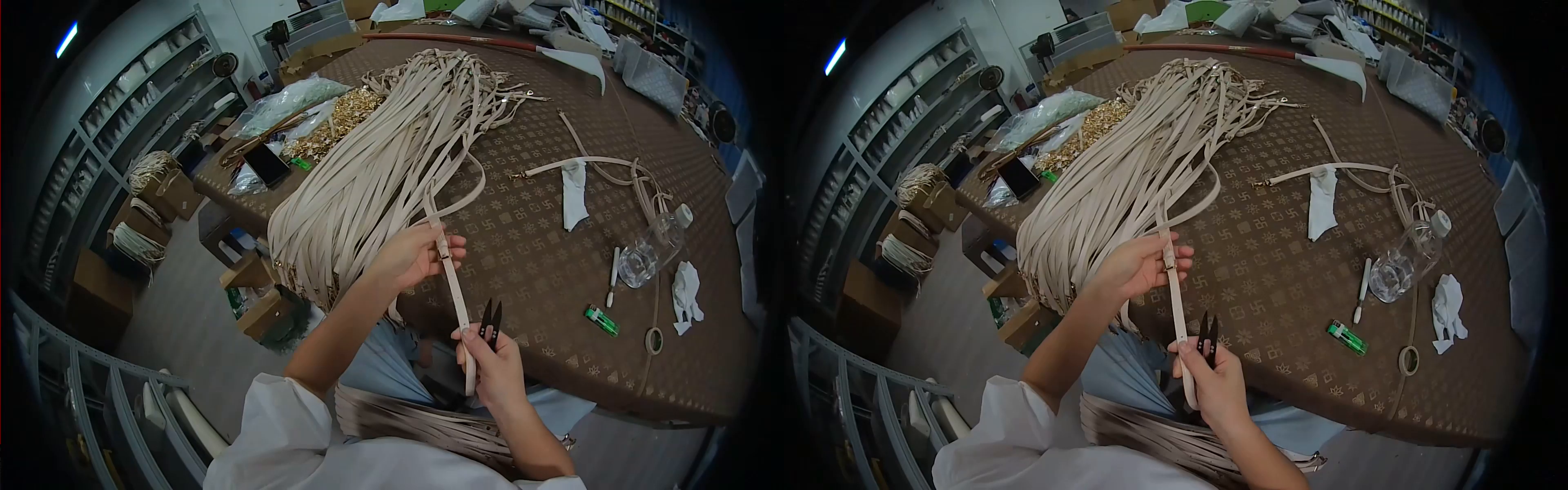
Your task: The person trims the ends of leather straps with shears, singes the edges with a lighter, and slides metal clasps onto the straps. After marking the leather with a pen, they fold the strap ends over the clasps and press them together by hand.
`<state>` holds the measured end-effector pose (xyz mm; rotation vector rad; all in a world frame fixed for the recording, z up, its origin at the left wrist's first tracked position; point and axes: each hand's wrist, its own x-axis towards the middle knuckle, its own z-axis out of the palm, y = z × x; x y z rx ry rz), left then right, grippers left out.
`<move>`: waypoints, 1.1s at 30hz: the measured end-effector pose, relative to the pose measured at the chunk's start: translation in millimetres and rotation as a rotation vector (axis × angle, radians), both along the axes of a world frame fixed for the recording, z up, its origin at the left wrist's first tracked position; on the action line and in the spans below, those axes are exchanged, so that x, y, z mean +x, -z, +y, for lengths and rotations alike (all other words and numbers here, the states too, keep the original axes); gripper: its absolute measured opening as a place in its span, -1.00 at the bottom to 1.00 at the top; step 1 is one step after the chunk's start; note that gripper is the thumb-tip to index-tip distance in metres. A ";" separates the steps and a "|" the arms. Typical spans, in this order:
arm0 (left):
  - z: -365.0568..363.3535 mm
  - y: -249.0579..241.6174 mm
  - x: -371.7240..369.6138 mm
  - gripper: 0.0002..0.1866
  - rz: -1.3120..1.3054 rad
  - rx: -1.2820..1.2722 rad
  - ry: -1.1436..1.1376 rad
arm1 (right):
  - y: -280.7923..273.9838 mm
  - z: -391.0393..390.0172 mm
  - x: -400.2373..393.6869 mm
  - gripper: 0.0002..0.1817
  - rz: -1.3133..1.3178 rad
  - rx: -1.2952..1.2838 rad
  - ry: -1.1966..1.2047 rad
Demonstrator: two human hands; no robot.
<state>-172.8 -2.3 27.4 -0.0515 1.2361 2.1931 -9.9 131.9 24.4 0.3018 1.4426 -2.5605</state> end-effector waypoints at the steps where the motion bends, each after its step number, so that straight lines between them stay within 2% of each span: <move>1: 0.7 -2.1 12.6 -0.71 0.007 0.034 0.047 | -4.1 1.5 3.9 -0.80 -0.034 0.034 -0.074; 3: 7.1 -7.8 43.0 -0.67 0.023 0.092 0.097 | -1.9 2.1 13.5 -0.78 -0.024 0.182 -0.157; 5: 1.9 -19.4 67.4 -0.67 -0.067 0.091 0.243 | -3.3 4.7 12.8 -0.76 0.023 0.205 0.015; 6: 2.8 -25.3 81.6 -0.70 -0.035 -0.017 0.279 | 5.4 11.2 8.9 -0.73 0.027 0.181 0.121; 7: 2.3 -29.7 94.4 -0.70 -0.066 -0.013 0.295 | 5.2 16.8 2.9 -0.71 0.005 0.131 0.195; 8: 1.0 -32.7 106.8 -0.73 0.044 -0.164 0.379 | 4.4 22.7 -2.9 -0.70 -0.025 0.082 0.278; 9: -0.3 -31.4 116.4 -0.75 0.164 -0.310 0.470 | 6.8 26.1 -5.8 -0.68 -0.015 0.034 0.278; 11: -4.8 -20.9 135.3 -0.74 0.164 -0.359 0.525 | 8.0 30.4 -6.2 -0.66 0.007 -0.023 0.240; 13: -15.2 -15.6 146.3 -0.73 0.226 -0.446 0.490 | 5.1 32.9 -7.2 -0.66 0.035 -0.069 0.213; 15: -27.3 -13.7 150.2 -0.73 0.132 -0.456 0.527 | 1.3 36.3 -8.9 -0.66 0.020 -0.066 0.244; 18: -42.3 -9.3 154.3 -0.76 0.229 -0.517 0.480 | 1.0 32.2 -5.7 -0.67 -0.009 -0.065 0.261; 20: -48.1 -3.1 151.4 -0.75 0.468 -0.505 0.595 | 6.8 29.4 -2.0 -0.70 0.048 -0.115 0.173; 21: -42.1 -2.2 152.9 -0.75 0.463 -0.505 0.594 | 7.0 27.7 1.4 -0.70 0.043 -0.115 0.171; 23: -23.5 -1.5 157.0 -0.76 0.451 -0.329 0.330 | 5.2 23.1 10.0 -0.72 0.052 0.021 -0.037; 24: -21.4 -4.7 155.9 -0.76 0.444 -0.328 0.327 | 3.7 19.8 12.3 -0.70 0.142 0.084 -0.089; 27: -15.1 -14.8 153.5 -0.76 0.382 -0.344 0.467 | 2.4 24.2 17.9 -0.69 0.160 0.106 0.003; 28: -16.5 -16.1 152.9 -0.78 0.372 -0.368 0.491 | 2.7 32.2 18.1 -0.68 0.070 -0.101 0.061; 31: -19.4 -9.6 153.9 -0.79 0.375 -0.393 0.524 | 9.7 44.6 17.7 -0.69 0.094 -0.071 0.204; 33: -18.1 -7.0 157.2 -0.79 0.388 -0.401 0.517 | 10.3 45.0 21.2 -0.70 0.114 -0.070 0.200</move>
